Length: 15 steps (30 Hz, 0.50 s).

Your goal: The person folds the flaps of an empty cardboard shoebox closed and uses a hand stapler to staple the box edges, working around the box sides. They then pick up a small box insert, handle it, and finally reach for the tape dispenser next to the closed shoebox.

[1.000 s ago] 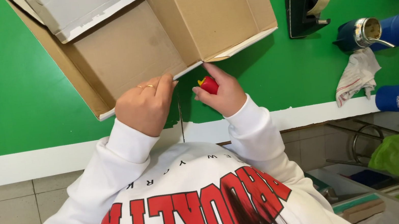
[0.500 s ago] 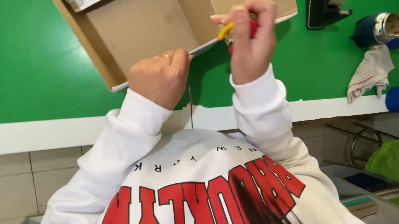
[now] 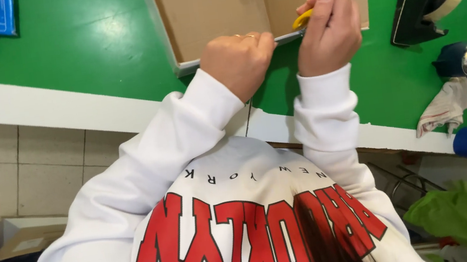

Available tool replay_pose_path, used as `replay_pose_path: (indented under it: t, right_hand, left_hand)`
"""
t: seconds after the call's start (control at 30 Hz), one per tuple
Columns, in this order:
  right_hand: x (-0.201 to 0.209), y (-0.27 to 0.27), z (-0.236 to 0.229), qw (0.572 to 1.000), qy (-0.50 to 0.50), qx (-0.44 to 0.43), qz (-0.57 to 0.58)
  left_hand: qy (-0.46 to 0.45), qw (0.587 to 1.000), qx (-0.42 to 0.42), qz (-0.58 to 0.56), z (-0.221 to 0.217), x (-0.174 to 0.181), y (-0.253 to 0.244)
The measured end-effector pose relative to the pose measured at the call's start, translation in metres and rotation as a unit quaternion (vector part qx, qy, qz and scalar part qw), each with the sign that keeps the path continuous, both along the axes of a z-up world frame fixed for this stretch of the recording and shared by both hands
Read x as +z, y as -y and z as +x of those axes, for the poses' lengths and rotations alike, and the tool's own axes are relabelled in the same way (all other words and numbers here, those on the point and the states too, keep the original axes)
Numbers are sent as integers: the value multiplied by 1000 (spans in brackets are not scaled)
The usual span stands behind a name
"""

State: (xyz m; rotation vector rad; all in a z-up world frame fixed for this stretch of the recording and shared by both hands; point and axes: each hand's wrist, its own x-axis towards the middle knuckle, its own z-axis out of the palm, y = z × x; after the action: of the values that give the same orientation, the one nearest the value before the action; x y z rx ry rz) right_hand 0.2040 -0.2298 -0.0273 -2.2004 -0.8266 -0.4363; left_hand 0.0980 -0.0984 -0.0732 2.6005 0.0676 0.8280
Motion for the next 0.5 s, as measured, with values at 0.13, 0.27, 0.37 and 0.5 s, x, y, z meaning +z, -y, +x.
replay_pose_path:
  t: [0.13,0.27,0.37,0.5]
  right_hand:
    - [35,11,3,989,-88,83,-80]
    - [70,24,22,931,-137,285,-185]
    - [69,37,40,900,-94,315,-288]
    - [71,35,55,863,12,309,-399]
  left_hand:
    - [9,1000,2,13,4,-5,2]
    - [2,1000,3,26,9,-8,4]
    - [11,1000,1,23,10,-9,4]
    - [24,1000,2,12,10,-10,5]
